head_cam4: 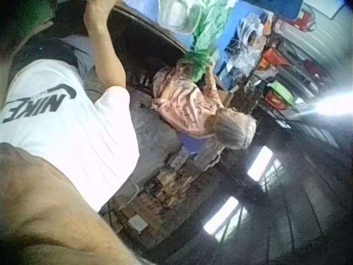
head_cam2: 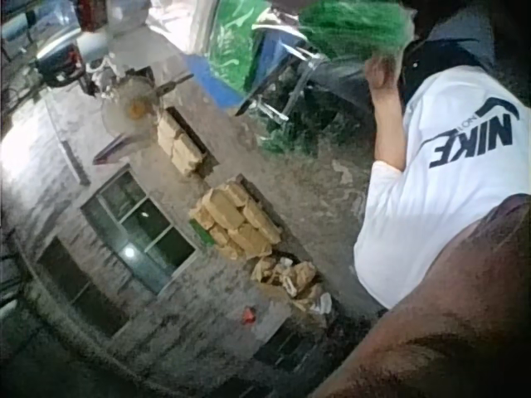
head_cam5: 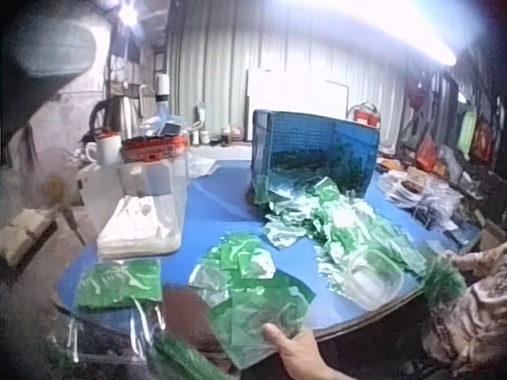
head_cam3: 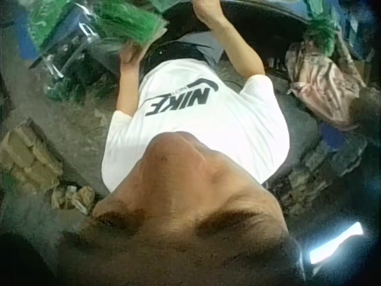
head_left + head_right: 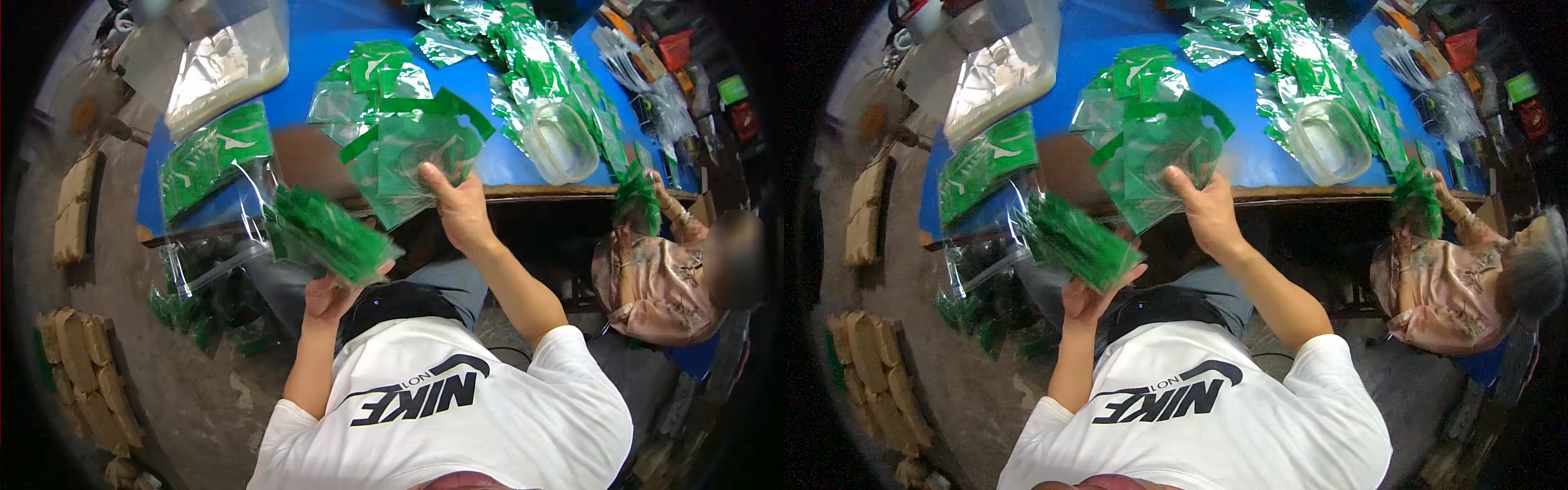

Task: Grouping green plastic bags and packing them into a larger clear bag.

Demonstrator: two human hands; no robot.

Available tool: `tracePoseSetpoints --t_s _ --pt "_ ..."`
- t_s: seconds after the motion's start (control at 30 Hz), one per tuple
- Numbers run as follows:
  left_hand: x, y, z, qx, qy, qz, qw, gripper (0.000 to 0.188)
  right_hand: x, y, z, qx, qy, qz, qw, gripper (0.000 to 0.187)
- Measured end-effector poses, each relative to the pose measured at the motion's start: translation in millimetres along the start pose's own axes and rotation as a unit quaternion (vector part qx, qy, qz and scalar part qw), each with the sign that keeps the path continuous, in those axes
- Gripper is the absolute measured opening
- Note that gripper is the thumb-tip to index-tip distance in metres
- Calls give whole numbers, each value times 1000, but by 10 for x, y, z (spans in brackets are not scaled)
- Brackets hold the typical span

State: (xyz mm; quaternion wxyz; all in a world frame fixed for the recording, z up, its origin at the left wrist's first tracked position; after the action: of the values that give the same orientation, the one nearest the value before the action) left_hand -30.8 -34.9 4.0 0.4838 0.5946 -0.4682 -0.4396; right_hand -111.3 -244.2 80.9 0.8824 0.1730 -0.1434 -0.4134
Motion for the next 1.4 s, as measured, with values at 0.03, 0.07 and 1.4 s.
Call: tracePoseSetpoints --t_s 0.03,0.07,1.4 --pt "22 16 3 -11 14 -3 1000 92 -27 10 -84 -15 11 8 1000 33" --pt "39 63 21 -33 25 -51 998 89 -80 19 -137 -14 29 11 999 34" --pt "-252 -217 -69 174 97 -158 967 59 673 -145 -593 -691 -291 160 643 22"
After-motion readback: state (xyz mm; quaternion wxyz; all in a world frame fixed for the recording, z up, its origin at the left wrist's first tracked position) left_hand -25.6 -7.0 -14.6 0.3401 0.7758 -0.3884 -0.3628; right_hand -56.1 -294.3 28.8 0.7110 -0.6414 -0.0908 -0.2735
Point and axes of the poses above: each hand's wrist, its own x-axis towards the middle knuckle, its own y-axis out of the palm, z = x × y, the point moved 3 cm from there along x, towards the middle knuckle, and after that the axes turned 8 degrees about -y, right-handed, at the moved point
